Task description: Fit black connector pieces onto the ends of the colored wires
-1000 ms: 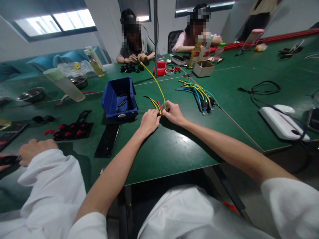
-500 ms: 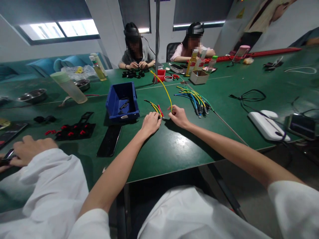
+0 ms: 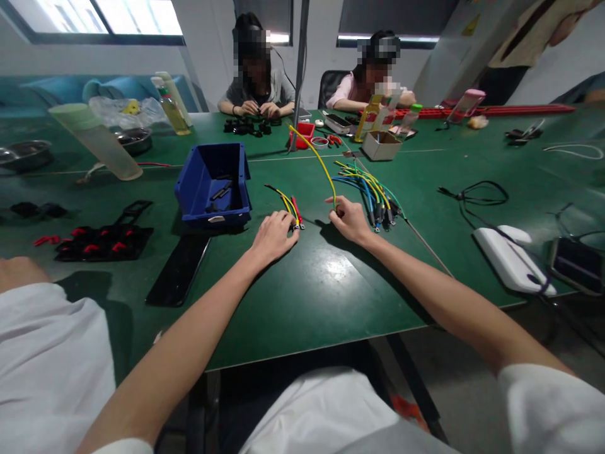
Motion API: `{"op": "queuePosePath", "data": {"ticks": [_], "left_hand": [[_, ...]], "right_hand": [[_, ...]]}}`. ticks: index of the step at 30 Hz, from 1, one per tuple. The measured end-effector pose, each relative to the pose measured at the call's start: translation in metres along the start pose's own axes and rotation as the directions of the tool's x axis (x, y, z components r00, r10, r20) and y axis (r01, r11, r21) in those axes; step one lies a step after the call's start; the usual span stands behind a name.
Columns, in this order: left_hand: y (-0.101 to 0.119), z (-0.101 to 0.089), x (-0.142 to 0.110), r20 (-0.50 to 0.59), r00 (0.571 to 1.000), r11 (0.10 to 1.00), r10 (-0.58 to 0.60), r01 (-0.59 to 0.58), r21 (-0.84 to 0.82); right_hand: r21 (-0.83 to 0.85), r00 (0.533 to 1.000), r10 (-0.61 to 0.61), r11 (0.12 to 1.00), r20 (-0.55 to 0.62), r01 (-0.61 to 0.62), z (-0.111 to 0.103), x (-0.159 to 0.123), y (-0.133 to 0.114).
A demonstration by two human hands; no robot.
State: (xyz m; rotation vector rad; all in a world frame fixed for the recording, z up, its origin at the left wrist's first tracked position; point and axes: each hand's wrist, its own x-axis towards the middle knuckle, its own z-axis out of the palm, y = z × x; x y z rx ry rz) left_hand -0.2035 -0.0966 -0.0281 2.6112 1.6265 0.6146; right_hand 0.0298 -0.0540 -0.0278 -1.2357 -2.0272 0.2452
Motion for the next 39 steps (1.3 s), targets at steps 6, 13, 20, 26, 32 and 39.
{"op": "queuePosePath", "data": {"ticks": [6, 13, 20, 26, 32, 39], "left_hand": [[-0.001, 0.001, 0.001, 0.007, 1.000, 1.000, -0.006, 0.007, -0.026], [-0.002, 0.002, 0.001, 0.009, 1.000, 1.000, 0.001, -0.001, -0.031], [-0.002, 0.002, 0.001, 0.010, 1.000, 1.000, 0.003, -0.003, -0.014], [-0.001, 0.000, 0.001, 0.019, 1.000, 1.000, 0.007, -0.007, -0.014], [-0.001, 0.000, 0.000, 0.017, 1.000, 1.000, 0.002, -0.001, -0.015], [-0.001, 0.000, 0.000, 0.009, 1.000, 1.000, 0.012, -0.012, -0.015]], "right_hand": [[-0.136, 0.997, 0.027, 0.991, 0.075, -0.016, -0.007, 0.000, 0.002], [-0.385, 0.985, 0.091, 0.922, 0.147, -0.027, -0.014, 0.008, 0.007], [-0.583, 0.967, 0.158, 0.812, 0.200, -0.012, -0.020, 0.012, 0.004], [-0.628, 0.951, 0.182, 0.778, 0.248, 0.014, -0.027, 0.014, -0.001], [-0.708, 0.924, 0.269, 0.706, 0.273, 0.004, -0.034, 0.017, -0.001], [-0.737, 0.902, 0.325, 0.676, 0.285, -0.011, -0.035, 0.016, -0.002]]}}
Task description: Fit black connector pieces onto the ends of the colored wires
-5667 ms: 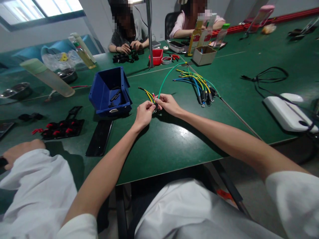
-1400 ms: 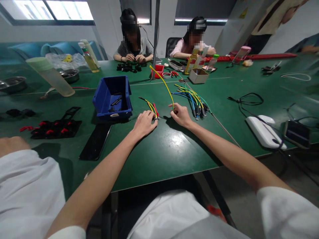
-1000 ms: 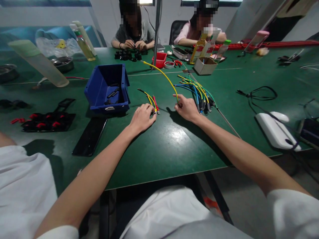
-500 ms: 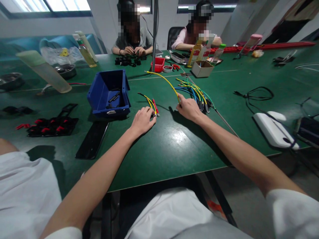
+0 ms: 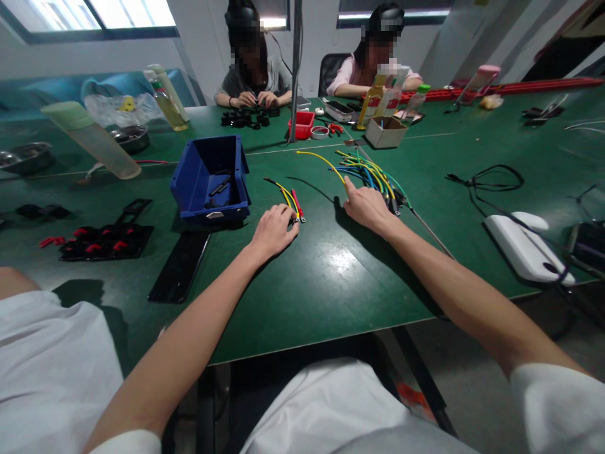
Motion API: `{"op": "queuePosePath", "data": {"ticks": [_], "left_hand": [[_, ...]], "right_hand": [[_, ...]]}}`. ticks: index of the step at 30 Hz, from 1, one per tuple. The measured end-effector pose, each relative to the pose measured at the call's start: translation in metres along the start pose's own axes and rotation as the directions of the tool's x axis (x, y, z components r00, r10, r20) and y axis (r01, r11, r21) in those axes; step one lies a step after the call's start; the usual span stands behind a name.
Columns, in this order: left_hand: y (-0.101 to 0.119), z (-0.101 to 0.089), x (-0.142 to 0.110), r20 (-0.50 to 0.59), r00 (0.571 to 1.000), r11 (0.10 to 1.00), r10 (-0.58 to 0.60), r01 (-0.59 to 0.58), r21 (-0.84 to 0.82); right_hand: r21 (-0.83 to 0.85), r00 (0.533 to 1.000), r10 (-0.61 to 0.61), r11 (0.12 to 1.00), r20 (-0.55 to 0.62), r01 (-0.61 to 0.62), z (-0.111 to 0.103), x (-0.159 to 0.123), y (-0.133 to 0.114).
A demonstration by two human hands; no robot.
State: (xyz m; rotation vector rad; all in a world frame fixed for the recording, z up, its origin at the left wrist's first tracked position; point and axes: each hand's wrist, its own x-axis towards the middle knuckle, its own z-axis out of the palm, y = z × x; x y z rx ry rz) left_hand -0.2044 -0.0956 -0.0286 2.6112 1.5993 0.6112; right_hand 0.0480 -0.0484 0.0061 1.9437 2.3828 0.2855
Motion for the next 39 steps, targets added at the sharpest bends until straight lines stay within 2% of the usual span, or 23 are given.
{"op": "queuePosePath", "data": {"ticks": [6, 23, 39], "left_hand": [[0.0015, -0.0006, 0.0001, 0.015, 1.000, 1.000, -0.014, 0.014, 0.004], [0.0014, -0.0009, 0.0000, 0.014, 1.000, 1.000, -0.017, 0.017, 0.001], [-0.0017, 0.0027, -0.0002, -0.025, 1.000, 1.000, 0.016, -0.017, -0.022]], "right_hand": [[-0.021, 1.000, 0.028, 0.999, 0.009, -0.028, 0.0014, 0.0005, 0.0020], [-0.045, 1.000, 0.011, 0.999, 0.022, -0.010, 0.0049, 0.0011, 0.0030], [-0.081, 0.998, 0.043, 0.996, 0.047, -0.040, 0.0035, 0.0006, 0.0049]]}}
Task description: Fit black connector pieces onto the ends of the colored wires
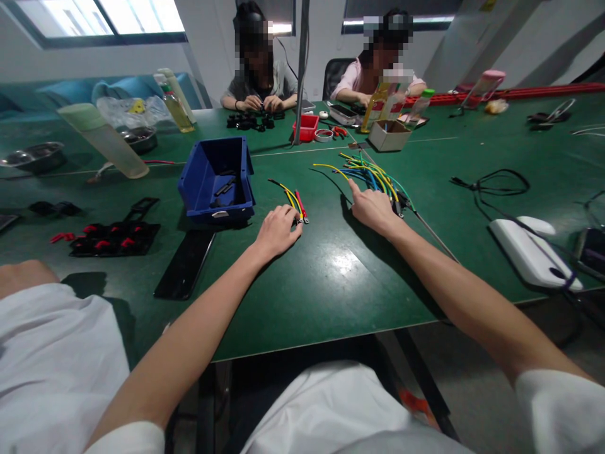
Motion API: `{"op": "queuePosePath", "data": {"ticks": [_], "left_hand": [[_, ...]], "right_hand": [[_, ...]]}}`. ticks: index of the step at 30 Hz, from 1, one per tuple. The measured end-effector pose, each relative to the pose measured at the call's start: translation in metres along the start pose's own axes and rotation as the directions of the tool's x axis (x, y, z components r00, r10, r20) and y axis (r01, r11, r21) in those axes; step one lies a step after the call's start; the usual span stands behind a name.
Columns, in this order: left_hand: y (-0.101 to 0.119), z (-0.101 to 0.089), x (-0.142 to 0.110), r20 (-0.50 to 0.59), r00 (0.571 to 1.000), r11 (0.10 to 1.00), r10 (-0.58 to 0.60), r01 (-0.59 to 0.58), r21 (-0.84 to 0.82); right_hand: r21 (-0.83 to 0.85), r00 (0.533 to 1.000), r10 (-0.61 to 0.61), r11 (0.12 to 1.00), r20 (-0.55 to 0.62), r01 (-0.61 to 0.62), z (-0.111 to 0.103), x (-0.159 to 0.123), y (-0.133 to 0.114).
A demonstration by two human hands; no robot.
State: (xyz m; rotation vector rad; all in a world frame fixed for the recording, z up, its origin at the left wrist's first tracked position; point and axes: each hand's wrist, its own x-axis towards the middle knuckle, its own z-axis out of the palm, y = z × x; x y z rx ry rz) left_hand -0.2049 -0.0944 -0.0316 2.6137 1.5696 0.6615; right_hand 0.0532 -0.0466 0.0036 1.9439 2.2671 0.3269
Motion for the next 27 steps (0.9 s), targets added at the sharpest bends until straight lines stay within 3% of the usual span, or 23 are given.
{"op": "queuePosePath", "data": {"ticks": [27], "left_hand": [[-0.0013, 0.0019, 0.0010, -0.005, 1.000, 1.000, 0.006, -0.006, 0.008]], "right_hand": [[0.013, 0.998, -0.043, 0.999, -0.036, 0.044, -0.0002, -0.0028, 0.0066]]}}
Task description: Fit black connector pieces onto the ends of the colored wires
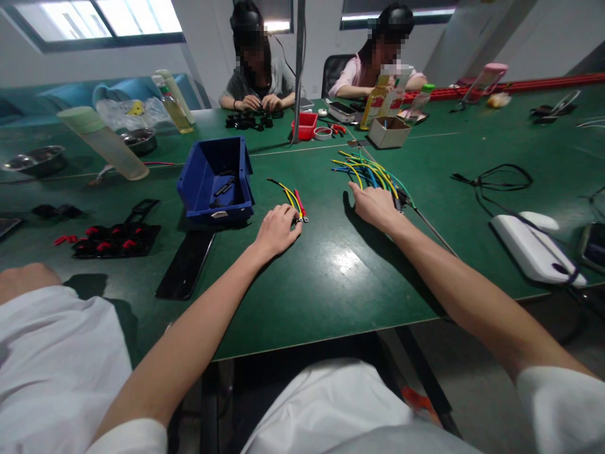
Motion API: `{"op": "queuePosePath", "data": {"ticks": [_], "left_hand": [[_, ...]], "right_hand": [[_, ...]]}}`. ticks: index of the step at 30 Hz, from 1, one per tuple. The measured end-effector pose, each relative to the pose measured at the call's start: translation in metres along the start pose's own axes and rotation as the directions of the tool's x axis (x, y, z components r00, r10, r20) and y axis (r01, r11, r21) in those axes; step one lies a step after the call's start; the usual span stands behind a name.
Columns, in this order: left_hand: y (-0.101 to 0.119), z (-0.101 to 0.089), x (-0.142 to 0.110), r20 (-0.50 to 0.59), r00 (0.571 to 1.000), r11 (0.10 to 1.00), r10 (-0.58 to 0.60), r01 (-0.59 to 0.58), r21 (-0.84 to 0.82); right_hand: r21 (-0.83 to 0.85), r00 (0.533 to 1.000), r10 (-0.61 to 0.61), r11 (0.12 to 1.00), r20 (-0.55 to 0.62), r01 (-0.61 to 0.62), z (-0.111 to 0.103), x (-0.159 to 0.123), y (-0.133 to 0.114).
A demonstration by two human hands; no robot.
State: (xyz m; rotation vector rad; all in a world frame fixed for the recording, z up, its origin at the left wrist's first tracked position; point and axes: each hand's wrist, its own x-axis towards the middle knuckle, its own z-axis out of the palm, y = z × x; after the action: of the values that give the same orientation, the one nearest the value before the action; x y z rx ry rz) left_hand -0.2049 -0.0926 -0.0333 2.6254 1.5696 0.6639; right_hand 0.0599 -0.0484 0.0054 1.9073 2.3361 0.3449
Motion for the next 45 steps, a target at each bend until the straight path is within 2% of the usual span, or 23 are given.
{"op": "queuePosePath", "data": {"ticks": [20, 29, 38, 45], "left_hand": [[0.001, -0.002, 0.000, 0.011, 1.000, 1.000, -0.008, 0.008, 0.000], [0.003, -0.003, -0.001, -0.003, 1.000, 0.999, -0.028, 0.028, 0.015], [-0.001, -0.001, -0.001, -0.088, 0.993, 0.988, -0.082, 0.069, -0.135], [-0.004, 0.002, 0.001, -0.197, 0.963, 0.964, -0.186, 0.141, -0.224]], "right_hand": [[0.030, 0.983, 0.183, 0.983, 0.016, -0.183, -0.002, 0.004, 0.012], [0.058, 0.979, 0.202, 0.978, 0.008, -0.203, 0.005, 0.007, 0.016], [0.107, 0.973, 0.218, 0.972, -0.082, -0.209, -0.002, 0.007, 0.007], [0.183, 0.962, 0.211, 0.967, -0.174, -0.179, 0.004, 0.007, -0.009]]}}
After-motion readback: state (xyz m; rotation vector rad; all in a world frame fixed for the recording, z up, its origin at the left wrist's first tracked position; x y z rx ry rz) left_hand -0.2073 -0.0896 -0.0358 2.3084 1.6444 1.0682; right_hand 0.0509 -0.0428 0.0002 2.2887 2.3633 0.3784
